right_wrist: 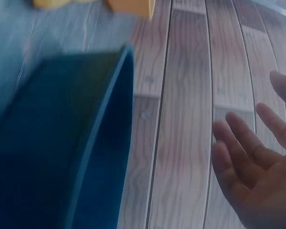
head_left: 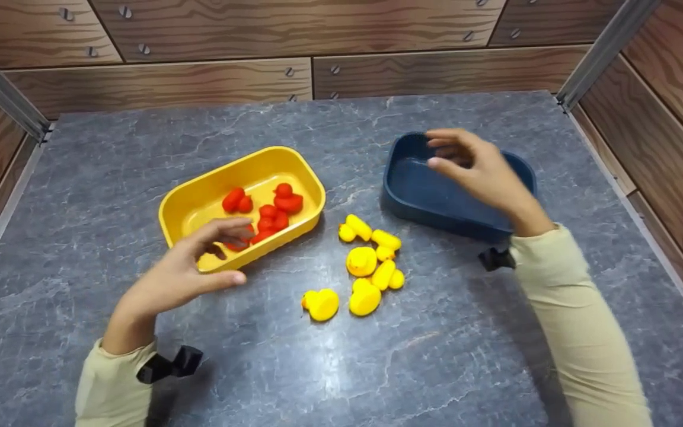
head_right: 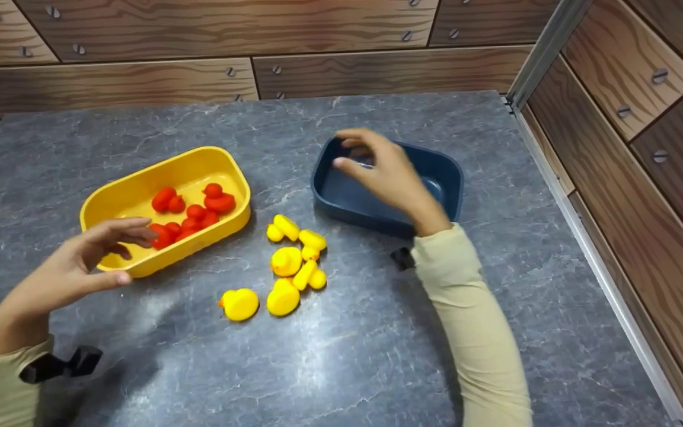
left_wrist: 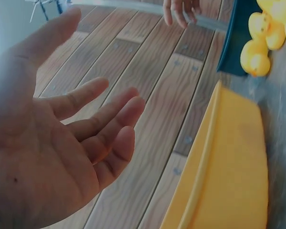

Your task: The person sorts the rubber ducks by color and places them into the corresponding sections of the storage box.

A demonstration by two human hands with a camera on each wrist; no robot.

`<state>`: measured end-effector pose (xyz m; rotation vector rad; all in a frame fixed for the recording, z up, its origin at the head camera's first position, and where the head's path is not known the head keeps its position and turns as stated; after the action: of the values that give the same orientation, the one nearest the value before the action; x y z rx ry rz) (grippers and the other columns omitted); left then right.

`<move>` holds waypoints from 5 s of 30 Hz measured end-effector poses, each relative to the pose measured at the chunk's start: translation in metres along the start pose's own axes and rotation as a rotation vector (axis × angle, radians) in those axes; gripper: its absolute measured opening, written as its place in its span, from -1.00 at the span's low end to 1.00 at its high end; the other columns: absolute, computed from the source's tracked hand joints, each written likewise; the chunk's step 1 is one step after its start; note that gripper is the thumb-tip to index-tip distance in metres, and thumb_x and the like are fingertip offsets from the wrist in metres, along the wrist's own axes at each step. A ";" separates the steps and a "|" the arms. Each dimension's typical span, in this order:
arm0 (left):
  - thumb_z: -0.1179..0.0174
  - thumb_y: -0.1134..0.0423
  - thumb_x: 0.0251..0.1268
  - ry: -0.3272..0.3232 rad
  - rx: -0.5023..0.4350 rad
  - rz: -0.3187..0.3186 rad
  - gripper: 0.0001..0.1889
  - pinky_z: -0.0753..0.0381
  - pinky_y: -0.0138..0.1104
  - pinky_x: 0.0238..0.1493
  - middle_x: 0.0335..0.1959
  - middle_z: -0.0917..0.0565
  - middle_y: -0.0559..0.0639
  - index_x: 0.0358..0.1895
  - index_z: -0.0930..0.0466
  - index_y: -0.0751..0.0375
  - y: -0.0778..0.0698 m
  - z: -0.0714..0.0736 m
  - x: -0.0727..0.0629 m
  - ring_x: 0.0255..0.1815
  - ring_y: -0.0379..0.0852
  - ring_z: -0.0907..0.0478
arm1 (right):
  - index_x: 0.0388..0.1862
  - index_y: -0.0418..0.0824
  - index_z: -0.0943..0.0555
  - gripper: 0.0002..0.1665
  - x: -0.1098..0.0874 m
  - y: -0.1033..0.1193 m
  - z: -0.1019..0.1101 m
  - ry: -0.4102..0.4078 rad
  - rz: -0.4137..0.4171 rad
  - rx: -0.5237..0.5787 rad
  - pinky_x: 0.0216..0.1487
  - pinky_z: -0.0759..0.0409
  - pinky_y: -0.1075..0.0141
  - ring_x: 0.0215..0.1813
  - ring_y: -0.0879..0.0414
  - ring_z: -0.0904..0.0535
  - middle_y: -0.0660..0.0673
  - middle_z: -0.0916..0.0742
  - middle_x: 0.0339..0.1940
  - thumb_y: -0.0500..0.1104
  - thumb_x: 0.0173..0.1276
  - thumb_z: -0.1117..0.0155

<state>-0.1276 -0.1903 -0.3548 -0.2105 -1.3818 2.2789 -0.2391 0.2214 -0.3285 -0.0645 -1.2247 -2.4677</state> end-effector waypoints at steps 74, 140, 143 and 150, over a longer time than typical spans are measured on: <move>-0.45 0.14 -0.02 0.457 0.335 0.027 -0.46 -0.45 -0.17 0.11 -0.06 -0.64 -0.09 0.11 -0.55 0.04 0.034 -0.105 0.044 -0.05 -0.13 -0.52 | 0.57 -0.16 0.22 -0.04 -0.077 -0.146 0.053 -0.057 -0.459 0.105 -0.13 -0.36 0.69 0.44 -0.38 -0.09 -0.48 -0.01 0.51 0.07 0.46 -0.07; -0.40 -0.10 0.06 -0.239 0.144 0.034 -0.43 -0.25 -0.28 0.05 -0.16 -0.54 -0.13 0.17 -0.51 -0.04 -0.067 -0.136 0.211 -0.02 -0.14 -0.38 | 0.56 -0.09 0.33 -0.02 -0.076 -0.145 0.048 -0.033 -0.495 0.190 -0.11 -0.43 0.69 0.45 -0.37 -0.08 -0.45 0.04 0.51 0.07 0.48 -0.05; -0.39 -0.12 0.06 -0.243 0.179 0.051 -0.43 -0.24 -0.28 0.03 -0.18 -0.54 -0.16 0.16 -0.51 -0.07 -0.072 -0.137 0.218 -0.07 -0.20 -0.36 | 0.56 -0.10 0.33 -0.02 -0.076 -0.145 0.048 -0.034 -0.491 0.196 -0.10 -0.44 0.68 0.44 -0.36 -0.09 -0.44 0.03 0.49 0.06 0.48 -0.05; -0.33 -0.18 0.11 -0.247 0.249 0.083 -0.41 -0.24 -0.26 0.06 -0.16 -0.53 -0.17 0.20 -0.48 -0.07 -0.077 -0.144 0.229 -0.06 -0.20 -0.36 | 0.55 -0.13 0.35 -0.06 -0.076 -0.145 0.047 -0.027 -0.479 0.188 -0.09 -0.48 0.66 0.34 -0.28 -0.21 -0.41 -0.01 0.45 0.04 0.51 0.01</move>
<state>-0.2534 0.0604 -0.3332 0.0996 -1.2048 2.5889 -0.2269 0.3614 -0.4247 0.2783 -1.6341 -2.7310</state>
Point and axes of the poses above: each hand's wrist, its own x-axis towards the middle knuckle, its own z-axis out of the back of the hand, y = z × x, the point moved 2 cm from there along x, towards the middle knuckle
